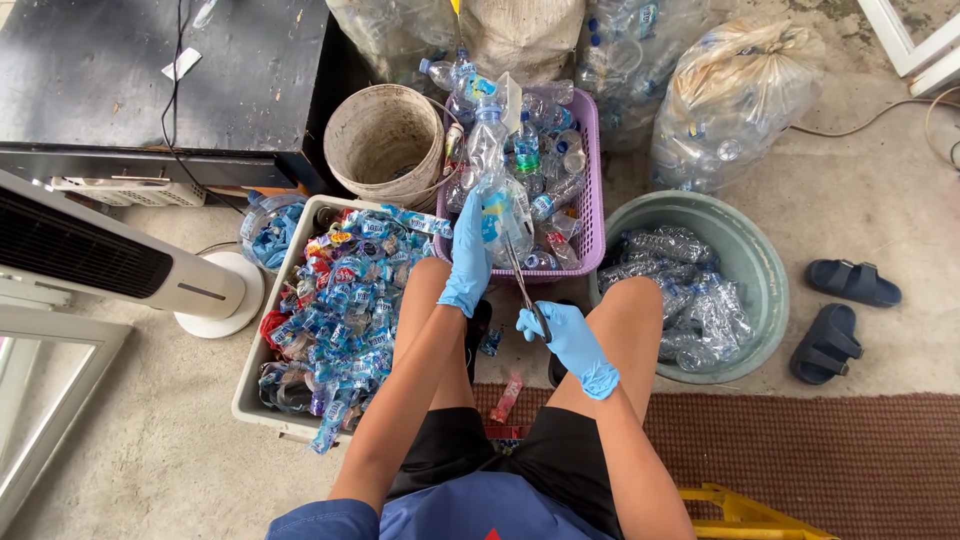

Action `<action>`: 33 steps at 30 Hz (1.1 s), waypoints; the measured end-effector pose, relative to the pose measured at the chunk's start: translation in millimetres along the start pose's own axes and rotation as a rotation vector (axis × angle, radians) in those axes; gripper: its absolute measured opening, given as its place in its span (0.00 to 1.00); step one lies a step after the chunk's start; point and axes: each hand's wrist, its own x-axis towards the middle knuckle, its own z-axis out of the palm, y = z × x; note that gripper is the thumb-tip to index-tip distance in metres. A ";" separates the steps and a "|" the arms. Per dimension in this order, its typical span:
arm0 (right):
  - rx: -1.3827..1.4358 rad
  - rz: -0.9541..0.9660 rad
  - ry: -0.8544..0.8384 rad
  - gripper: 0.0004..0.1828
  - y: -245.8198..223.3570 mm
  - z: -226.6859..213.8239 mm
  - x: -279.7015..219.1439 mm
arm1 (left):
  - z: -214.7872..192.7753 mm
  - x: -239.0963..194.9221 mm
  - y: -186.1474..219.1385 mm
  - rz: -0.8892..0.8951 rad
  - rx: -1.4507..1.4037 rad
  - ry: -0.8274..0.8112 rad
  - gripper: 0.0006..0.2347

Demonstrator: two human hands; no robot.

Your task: The person sits on a mat and uses scissors to cut plastic water bottles. They pick up bottles from a purple basket, cut them into pieces, and place the cut pieces into a white bin. The person repeats this process for multiple bottles throughout the video.

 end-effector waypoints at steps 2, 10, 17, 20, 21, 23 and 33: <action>0.009 0.024 0.009 0.20 -1.5 2.3 -0.9 | -22.3 7.4 -47.5 -0.002 0.028 0.006 0.21; 0.085 0.070 0.045 0.18 3.7 2.2 -3.6 | -4.7 -16.0 -8.6 0.004 0.244 -0.016 0.20; 0.111 0.070 0.054 0.17 2.0 6.5 -3.0 | -7.2 -17.1 -5.8 -0.190 -0.104 0.047 0.23; 0.098 0.062 0.042 0.17 11.7 4.1 0.6 | -11.4 -13.4 -10.3 -0.227 -0.192 0.092 0.24; 0.093 0.049 0.033 0.17 15.7 2.6 1.8 | -12.3 -12.3 -11.0 -0.243 -0.208 0.112 0.25; 0.106 0.054 0.043 0.17 10.6 4.0 -0.8 | 6.5 -13.3 30.1 -0.300 -0.219 0.137 0.21; 0.176 0.038 0.077 0.18 19.8 -1.8 3.1 | 6.2 -19.3 17.5 -0.417 -0.090 0.132 0.22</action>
